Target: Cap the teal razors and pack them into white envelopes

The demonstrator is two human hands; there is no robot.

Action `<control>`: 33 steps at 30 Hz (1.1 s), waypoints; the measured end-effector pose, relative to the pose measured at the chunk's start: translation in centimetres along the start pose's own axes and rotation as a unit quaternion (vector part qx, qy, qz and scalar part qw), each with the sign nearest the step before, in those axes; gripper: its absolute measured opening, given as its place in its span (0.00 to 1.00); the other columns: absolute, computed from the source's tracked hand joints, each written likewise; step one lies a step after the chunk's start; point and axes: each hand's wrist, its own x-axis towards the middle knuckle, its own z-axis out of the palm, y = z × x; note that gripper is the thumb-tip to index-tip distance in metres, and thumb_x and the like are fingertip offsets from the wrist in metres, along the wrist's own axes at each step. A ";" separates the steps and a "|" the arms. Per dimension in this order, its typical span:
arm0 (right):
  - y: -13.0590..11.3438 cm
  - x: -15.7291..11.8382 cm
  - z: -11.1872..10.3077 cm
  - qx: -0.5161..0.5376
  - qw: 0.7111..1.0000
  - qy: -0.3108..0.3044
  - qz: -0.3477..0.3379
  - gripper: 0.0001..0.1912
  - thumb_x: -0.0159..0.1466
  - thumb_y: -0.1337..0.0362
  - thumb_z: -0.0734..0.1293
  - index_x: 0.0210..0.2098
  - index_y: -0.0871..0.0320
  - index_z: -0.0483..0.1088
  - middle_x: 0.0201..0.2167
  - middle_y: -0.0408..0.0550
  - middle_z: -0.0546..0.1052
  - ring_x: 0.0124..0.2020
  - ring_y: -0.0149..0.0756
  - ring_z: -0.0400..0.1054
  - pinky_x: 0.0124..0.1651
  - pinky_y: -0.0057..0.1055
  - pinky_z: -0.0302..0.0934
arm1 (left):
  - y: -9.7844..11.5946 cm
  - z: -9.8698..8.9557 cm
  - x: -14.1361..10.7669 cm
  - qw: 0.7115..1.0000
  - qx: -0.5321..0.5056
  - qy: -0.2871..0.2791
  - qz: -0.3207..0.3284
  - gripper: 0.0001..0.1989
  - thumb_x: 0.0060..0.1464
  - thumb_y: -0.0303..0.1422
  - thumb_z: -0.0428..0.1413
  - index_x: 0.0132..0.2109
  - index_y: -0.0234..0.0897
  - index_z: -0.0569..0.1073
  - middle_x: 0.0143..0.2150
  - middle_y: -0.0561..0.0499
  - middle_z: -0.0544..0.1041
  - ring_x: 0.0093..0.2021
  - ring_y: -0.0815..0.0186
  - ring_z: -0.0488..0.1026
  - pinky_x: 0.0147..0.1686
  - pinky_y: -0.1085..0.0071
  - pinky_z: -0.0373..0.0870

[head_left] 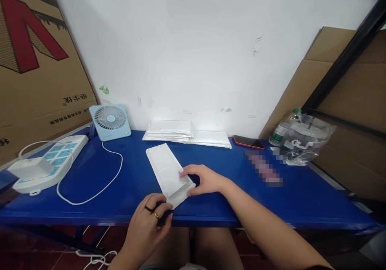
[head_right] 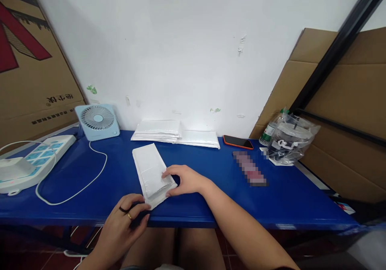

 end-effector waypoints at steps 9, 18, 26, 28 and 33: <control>-0.5 -1.2 -0.3 -0.017 0.999 -0.010 0.028 0.05 0.61 0.65 0.65 0.35 0.58 0.72 0.43 0.48 0.74 0.40 0.34 0.69 0.42 0.30 0.63 | -0.2 -0.3 2.6 0.995 0.038 -0.074 -0.050 0.07 0.57 0.33 0.50 0.37 0.40 0.72 0.40 0.48 0.75 0.40 0.62 0.72 0.37 0.67 0.69; -1.7 -1.2 2.2 -0.104 0.984 0.092 0.114 0.05 0.59 0.63 0.67 0.33 0.58 0.69 0.30 0.44 0.73 0.32 0.32 0.66 0.34 0.28 0.58 | 0.1 -0.5 3.3 0.977 0.017 -0.098 -0.191 0.12 0.52 0.32 0.50 0.22 0.37 0.62 0.27 0.53 0.70 0.25 0.68 0.67 0.26 0.72 0.58; -4.2 -1.4 4.9 -0.322 0.940 0.086 -0.078 0.14 0.62 0.57 0.62 0.45 0.57 0.67 0.42 0.54 0.72 0.47 0.45 0.62 0.47 0.42 0.55 | -2.2 -0.5 5.1 0.937 -0.103 -0.178 -0.283 0.10 0.45 0.33 0.51 0.19 0.37 0.63 0.17 0.56 0.66 0.22 0.69 0.63 0.24 0.74 0.54; -4.3 -1.3 5.6 -0.354 0.929 0.077 -0.078 0.13 0.64 0.62 0.60 0.47 0.59 0.66 0.40 0.54 0.73 0.45 0.43 0.64 0.44 0.40 0.57 | -3.0 -0.5 5.5 0.896 -0.211 -0.213 -0.326 0.09 0.44 0.34 0.52 0.20 0.37 0.64 0.17 0.56 0.66 0.21 0.69 0.64 0.24 0.74 0.56; -4.1 -1.3 5.4 -0.394 0.909 0.121 -0.066 0.15 0.66 0.71 0.55 0.48 0.58 0.67 0.37 0.52 0.76 0.39 0.38 0.68 0.38 0.35 0.60 | -2.9 -0.7 6.8 0.780 -0.442 -0.231 -0.378 0.13 0.43 0.38 0.56 0.22 0.36 0.63 0.18 0.58 0.65 0.19 0.72 0.63 0.24 0.75 0.61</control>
